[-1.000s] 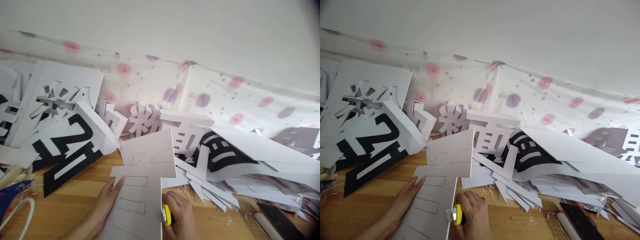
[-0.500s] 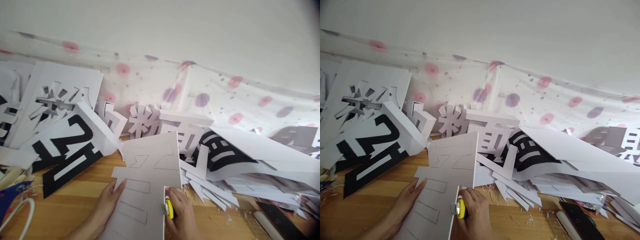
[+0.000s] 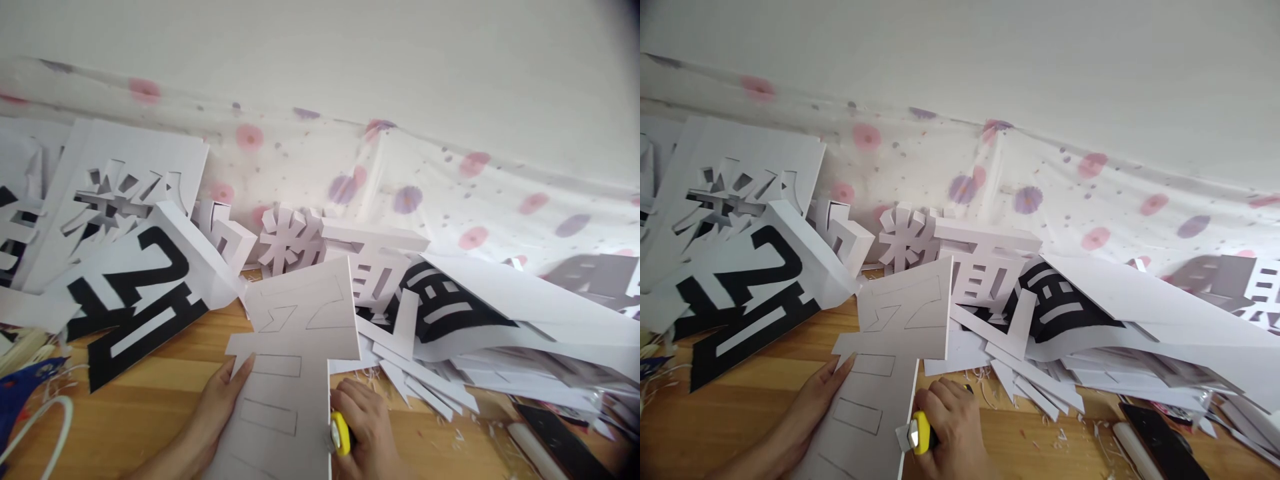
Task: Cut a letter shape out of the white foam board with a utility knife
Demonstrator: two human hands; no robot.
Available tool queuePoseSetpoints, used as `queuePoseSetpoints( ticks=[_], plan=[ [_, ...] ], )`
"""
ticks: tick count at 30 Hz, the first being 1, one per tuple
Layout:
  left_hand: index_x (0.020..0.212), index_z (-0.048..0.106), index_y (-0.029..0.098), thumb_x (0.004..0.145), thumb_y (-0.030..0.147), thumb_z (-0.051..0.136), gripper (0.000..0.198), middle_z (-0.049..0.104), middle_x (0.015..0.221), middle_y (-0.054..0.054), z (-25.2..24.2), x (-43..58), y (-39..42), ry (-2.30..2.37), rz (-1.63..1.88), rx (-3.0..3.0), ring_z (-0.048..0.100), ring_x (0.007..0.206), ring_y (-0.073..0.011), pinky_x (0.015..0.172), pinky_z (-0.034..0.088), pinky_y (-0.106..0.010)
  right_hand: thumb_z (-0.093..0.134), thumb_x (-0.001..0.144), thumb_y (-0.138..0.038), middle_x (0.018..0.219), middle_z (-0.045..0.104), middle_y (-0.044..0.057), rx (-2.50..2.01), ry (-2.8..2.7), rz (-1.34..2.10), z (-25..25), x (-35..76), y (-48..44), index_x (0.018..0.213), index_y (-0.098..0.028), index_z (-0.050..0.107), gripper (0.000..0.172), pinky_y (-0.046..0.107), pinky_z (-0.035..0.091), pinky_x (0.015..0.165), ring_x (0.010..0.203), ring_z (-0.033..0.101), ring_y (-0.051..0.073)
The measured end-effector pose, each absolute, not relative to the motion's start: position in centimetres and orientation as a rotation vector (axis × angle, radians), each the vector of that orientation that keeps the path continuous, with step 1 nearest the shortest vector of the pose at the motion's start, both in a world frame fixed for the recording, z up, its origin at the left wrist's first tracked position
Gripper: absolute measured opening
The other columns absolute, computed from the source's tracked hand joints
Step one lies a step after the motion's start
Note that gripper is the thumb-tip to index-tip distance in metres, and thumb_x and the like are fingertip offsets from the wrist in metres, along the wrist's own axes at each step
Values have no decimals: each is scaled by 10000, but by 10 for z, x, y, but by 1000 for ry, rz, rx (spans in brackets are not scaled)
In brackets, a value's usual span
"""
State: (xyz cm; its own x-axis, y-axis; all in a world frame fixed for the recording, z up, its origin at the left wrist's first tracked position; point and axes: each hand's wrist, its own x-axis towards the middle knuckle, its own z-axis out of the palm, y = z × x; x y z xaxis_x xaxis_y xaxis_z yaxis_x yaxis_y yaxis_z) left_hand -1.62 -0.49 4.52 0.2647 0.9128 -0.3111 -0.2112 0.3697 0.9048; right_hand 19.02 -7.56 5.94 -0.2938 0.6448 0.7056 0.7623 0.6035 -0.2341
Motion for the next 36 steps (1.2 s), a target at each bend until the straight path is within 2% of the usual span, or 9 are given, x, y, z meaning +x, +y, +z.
queuePoseSetpoints(
  ticks=[8, 14, 20, 29, 33, 36],
  plan=[
    [963, 630, 180, 661, 456, 686, 414, 702, 941, -73, 59, -13, -12, 1007, 907, 879, 616, 935, -293, 733, 486, -335, 399, 703, -152, 592, 488, -5, -1179, -1975, -220, 58, 196, -74, 745, -207, 428, 75, 249, 319, 503, 534, 460, 136],
    [990, 621, 168, 687, 469, 664, 430, 687, 1002, -79, 50, -13, -10, 1029, 928, 940, 610, 954, -274, 768, 477, -315, 415, 634, -125, 668, 548, 13, -1259, -1934, -214, 53, 202, -72, 778, -210, 438, 169, 253, 328, 513, 586, 500, 154],
    [1015, 616, 182, 694, 469, 657, 432, 682, 1018, -73, 42, -14, -7, 1051, 938, 912, 610, 955, -280, 749, 485, -319, 400, 722, -168, 598, 501, -3, -1147, -1997, -215, 54, 200, -73, 754, -208, 430, 59, 244, 314, 507, 537, 459, 137],
    [1002, 621, 169, 689, 474, 657, 438, 690, 982, -83, 50, -10, -15, 1021, 923, 948, 604, 951, -289, 750, 479, -334, 408, 626, -130, 659, 580, 13, -1258, -1923, -291, 49, 205, -72, 813, -205, 483, 215, 254, 343, 514, 566, 521, 155],
    [994, 619, 162, 713, 503, 623, 442, 684, 997, -85, 47, -9, -15, 1023, 917, 1006, 613, 935, -276, 771, 466, -329, 417, 636, -137, 544, 527, 6, -1305, -1830, -414, 51, 207, -70, 602, -211, 457, 90, 252, 284, 474, 501, 463, 145],
    [974, 623, 155, 716, 511, 616, 440, 686, 990, -83, 48, -8, -16, 1020, 898, 1023, 618, 924, -268, 790, 455, -328, 415, 625, -144, 493, 472, 11, -1322, -1795, -452, 53, 210, -70, 480, -213, 358, 170, 257, 239, 460, 478, 417, 141]
  ],
)
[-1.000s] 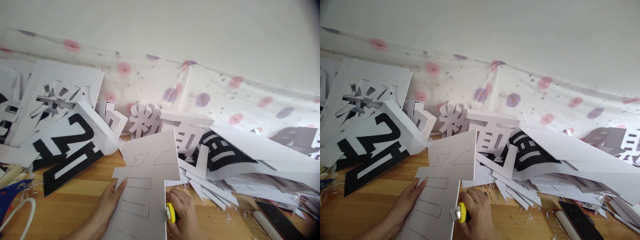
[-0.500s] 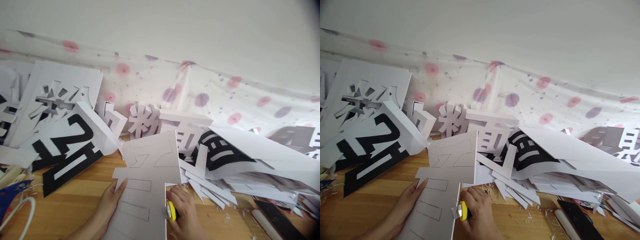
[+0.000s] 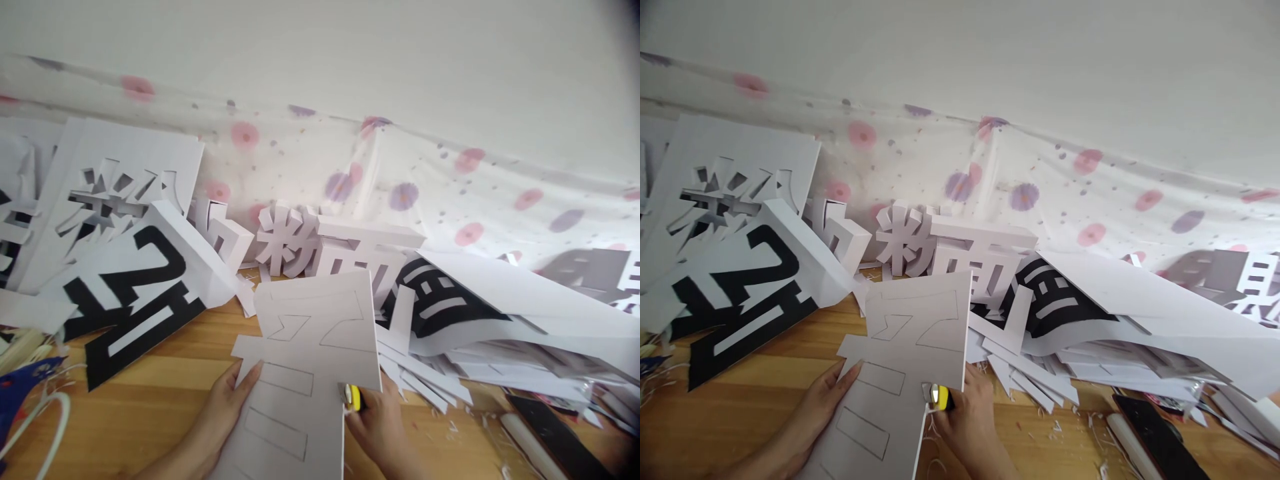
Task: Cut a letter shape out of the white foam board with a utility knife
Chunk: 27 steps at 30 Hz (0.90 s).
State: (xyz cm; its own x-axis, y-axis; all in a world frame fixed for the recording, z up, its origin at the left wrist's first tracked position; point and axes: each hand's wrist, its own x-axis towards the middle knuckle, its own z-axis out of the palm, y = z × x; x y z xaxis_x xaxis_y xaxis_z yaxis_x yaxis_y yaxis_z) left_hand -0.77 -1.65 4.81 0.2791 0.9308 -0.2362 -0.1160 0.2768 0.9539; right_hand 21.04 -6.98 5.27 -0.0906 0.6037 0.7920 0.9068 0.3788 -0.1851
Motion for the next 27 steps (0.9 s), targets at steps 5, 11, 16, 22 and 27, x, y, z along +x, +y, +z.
queuePoseSetpoints(
  ticks=[5, 11, 16, 22, 27],
  plan=[
    [983, 615, 170, 729, 486, 613, 405, 684, 1000, -82, 50, -9, -14, 974, 890, 929, 612, 930, -278, 719, 475, -321, 427, 663, -160, 603, 567, 5, -1262, -1940, -284, 54, 210, -74, 760, -206, 510, 136, 254, 302, 493, 527, 498, 148],
    [982, 620, 162, 706, 458, 646, 406, 690, 972, -86, 53, -10, -13, 983, 912, 934, 606, 940, -292, 713, 474, -325, 412, 665, -164, 660, 604, 2, -1248, -1977, -263, 52, 208, -77, 811, -223, 461, 165, 261, 318, 516, 542, 527, 155],
    [984, 622, 155, 676, 476, 667, 448, 695, 947, -95, 53, -9, -15, 984, 911, 935, 619, 906, -291, 732, 474, -338, 420, 639, -148, 616, 578, -12, -1292, -1948, -306, 48, 210, -75, 816, -219, 470, 197, 255, 308, 506, 527, 516, 153],
    [978, 621, 154, 666, 493, 667, 464, 688, 979, -100, 55, -9, -15, 1006, 909, 944, 605, 944, -298, 739, 478, -330, 419, 622, -124, 602, 571, -11, -1288, -1905, -322, 50, 208, -73, 781, -209, 491, 194, 242, 312, 498, 527, 510, 140],
    [972, 622, 163, 711, 516, 617, 439, 691, 969, -84, 56, -7, -18, 1003, 886, 1025, 619, 910, -274, 758, 464, -323, 427, 651, -147, 548, 519, 11, -1307, -1812, -419, 53, 209, -70, 570, -212, 428, 103, 246, 274, 469, 506, 459, 142]
  ],
)
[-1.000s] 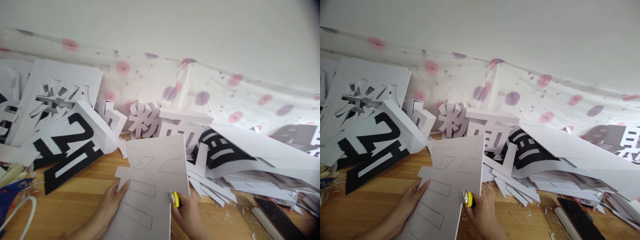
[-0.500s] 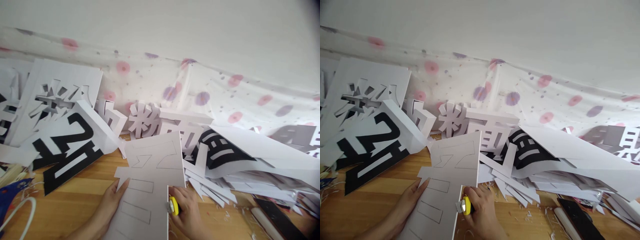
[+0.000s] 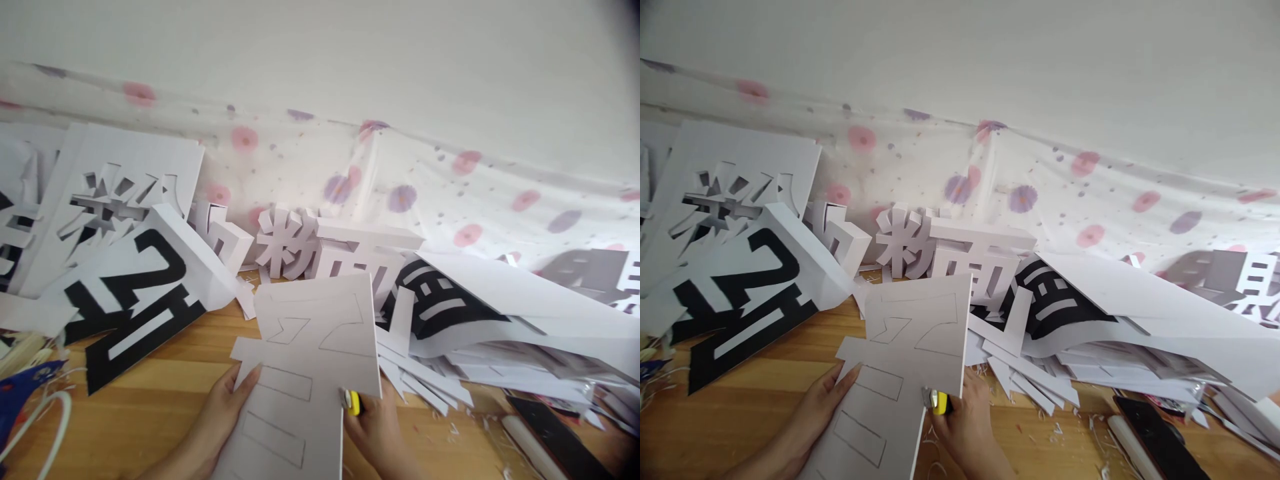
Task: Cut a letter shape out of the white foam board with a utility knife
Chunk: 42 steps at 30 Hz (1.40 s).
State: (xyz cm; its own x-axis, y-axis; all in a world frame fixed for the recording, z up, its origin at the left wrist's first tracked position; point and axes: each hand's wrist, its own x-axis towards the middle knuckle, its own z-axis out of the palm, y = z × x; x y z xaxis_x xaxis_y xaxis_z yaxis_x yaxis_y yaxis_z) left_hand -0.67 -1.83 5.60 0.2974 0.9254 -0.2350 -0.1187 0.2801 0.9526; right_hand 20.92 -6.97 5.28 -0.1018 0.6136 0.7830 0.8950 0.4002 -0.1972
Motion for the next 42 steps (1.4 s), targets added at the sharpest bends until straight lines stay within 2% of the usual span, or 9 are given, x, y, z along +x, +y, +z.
queuePoseSetpoints(
  ticks=[5, 9, 11, 17, 21, 25, 30, 37, 42],
  plan=[
    [952, 635, 172, 706, 529, 615, 434, 702, 927, -74, 55, -5, -21, 986, 870, 986, 633, 872, -269, 758, 464, -334, 429, 691, -157, 509, 469, 6, -1322, -1783, -424, 52, 212, -68, 511, -213, 367, 198, 251, 251, 460, 486, 424, 137],
    [947, 630, 161, 707, 502, 629, 417, 694, 966, -85, 52, -9, -16, 1006, 928, 978, 624, 900, -276, 758, 461, -324, 442, 713, -157, 565, 519, -2, -1314, -1817, -344, 51, 214, -70, 653, -205, 472, 82, 244, 298, 477, 515, 474, 139],
    [971, 621, 165, 712, 486, 631, 412, 686, 1000, -83, 49, -13, -12, 1016, 962, 954, 618, 922, -278, 751, 466, -317, 441, 711, -144, 588, 524, -13, -1300, -1867, -240, 51, 214, -71, 730, -204, 472, 70, 240, 312, 489, 521, 481, 133],
    [1011, 606, 193, 732, 471, 618, 393, 683, 1022, -59, 41, -19, -5, 1024, 982, 897, 618, 929, -263, 726, 473, -299, 428, 737, -154, 590, 481, -23, -1169, -2030, -88, 55, 202, -77, 736, -207, 424, 53, 241, 289, 497, 521, 439, 118],
    [1006, 608, 200, 707, 480, 639, 411, 691, 996, -55, 41, -20, -5, 1035, 1004, 869, 624, 912, -264, 713, 475, -303, 412, 697, -149, 582, 458, -24, -1119, -2081, -30, 57, 193, -81, 726, -208, 406, 66, 244, 291, 504, 531, 438, 119],
    [994, 612, 182, 687, 503, 649, 445, 692, 986, -77, 43, -20, -5, 1025, 1027, 860, 630, 897, -271, 723, 476, -315, 389, 726, -165, 583, 448, -19, -1088, -2106, -48, 57, 192, -82, 725, -207, 403, 45, 251, 291, 505, 534, 432, 121],
    [946, 624, 171, 661, 555, 640, 478, 700, 952, -91, 47, -16, -8, 1054, 975, 862, 642, 840, -284, 664, 483, -318, 409, 692, -158, 581, 444, -24, -1128, -2061, -67, 53, 195, -79, 724, -208, 405, 59, 247, 279, 503, 527, 429, 120],
    [985, 620, 157, 687, 530, 628, 477, 694, 972, -94, 43, -13, -11, 1034, 935, 887, 635, 865, -277, 700, 477, -315, 396, 716, -155, 567, 404, -27, -1164, -1991, -189, 50, 198, -74, 682, -214, 353, 81, 244, 264, 496, 524, 401, 123],
    [985, 626, 180, 658, 546, 643, 491, 692, 988, -84, 47, -13, -11, 1049, 949, 875, 627, 893, -287, 715, 478, -323, 405, 689, -139, 579, 430, -22, -1202, -1972, -174, 46, 197, -73, 688, -214, 374, 81, 247, 283, 498, 534, 418, 129]
  ],
)
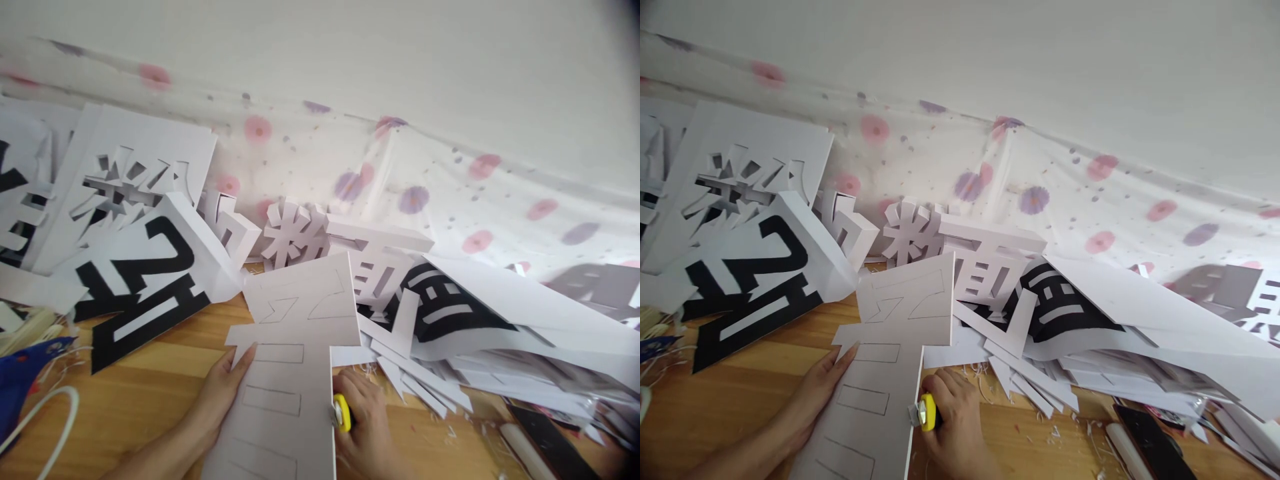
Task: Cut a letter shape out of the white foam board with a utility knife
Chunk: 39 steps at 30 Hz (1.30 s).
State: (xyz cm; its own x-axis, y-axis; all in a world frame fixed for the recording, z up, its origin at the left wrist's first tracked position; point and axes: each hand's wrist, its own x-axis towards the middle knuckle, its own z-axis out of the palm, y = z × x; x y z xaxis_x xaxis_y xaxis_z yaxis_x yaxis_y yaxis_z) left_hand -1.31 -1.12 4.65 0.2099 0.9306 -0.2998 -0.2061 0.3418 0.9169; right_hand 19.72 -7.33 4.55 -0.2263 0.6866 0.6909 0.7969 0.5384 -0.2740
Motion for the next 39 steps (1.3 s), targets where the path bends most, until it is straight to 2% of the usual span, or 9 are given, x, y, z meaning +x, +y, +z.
queuePoseSetpoints(
  ticks=[4, 7, 14, 21, 26, 33, 39],
  plan=[
    [958, 629, 179, 681, 536, 631, 452, 693, 976, -78, 52, -11, -15, 1013, 931, 922, 623, 894, -282, 737, 466, -325, 408, 679, -132, 593, 486, -17, -1215, -1914, -209, 44, 199, -73, 713, -215, 410, 89, 239, 310, 493, 528, 454, 131],
    [909, 638, 169, 684, 553, 619, 446, 704, 908, -81, 53, -9, -19, 1015, 905, 962, 630, 846, -282, 713, 459, -323, 403, 648, -120, 606, 527, -15, -1265, -1854, -281, 44, 202, -73, 769, -214, 454, 161, 238, 331, 493, 527, 487, 137],
    [883, 622, 179, 706, 524, 613, 388, 693, 943, -71, 48, -11, -15, 1070, 960, 1009, 625, 871, -267, 731, 449, -308, 400, 676, -130, 554, 474, -27, -1333, -1832, -290, 44, 204, -70, 703, -219, 423, 96, 228, 309, 463, 492, 461, 132],
    [911, 622, 165, 695, 519, 631, 415, 683, 983, -88, 51, -10, -18, 1028, 917, 991, 619, 894, -284, 721, 453, -317, 397, 658, -142, 528, 462, -22, -1342, -1780, -344, 40, 204, -70, 636, -214, 417, 78, 228, 307, 454, 476, 441, 127],
    [936, 622, 155, 710, 534, 608, 441, 684, 975, -87, 55, -6, -22, 987, 894, 1011, 618, 884, -272, 741, 449, -316, 403, 610, -128, 486, 412, -13, -1395, -1707, -369, 38, 208, -69, 490, -217, 306, 178, 237, 261, 449, 467, 370, 120],
    [955, 589, 163, 743, 507, 590, 404, 666, 999, -84, 46, -12, -13, 1045, 956, 1066, 601, 916, -259, 774, 441, -315, 407, 625, -144, 483, 417, -18, -1363, -1734, -340, 39, 209, -67, 493, -212, 348, 160, 237, 262, 461, 474, 345, 113],
    [959, 593, 165, 742, 475, 608, 379, 668, 996, -79, 43, -16, -10, 1030, 1003, 1074, 608, 903, -247, 768, 447, -309, 412, 673, -148, 521, 464, -2, -1303, -1801, -287, 35, 213, -69, 559, -215, 394, 133, 260, 273, 488, 508, 401, 137]
  ],
)
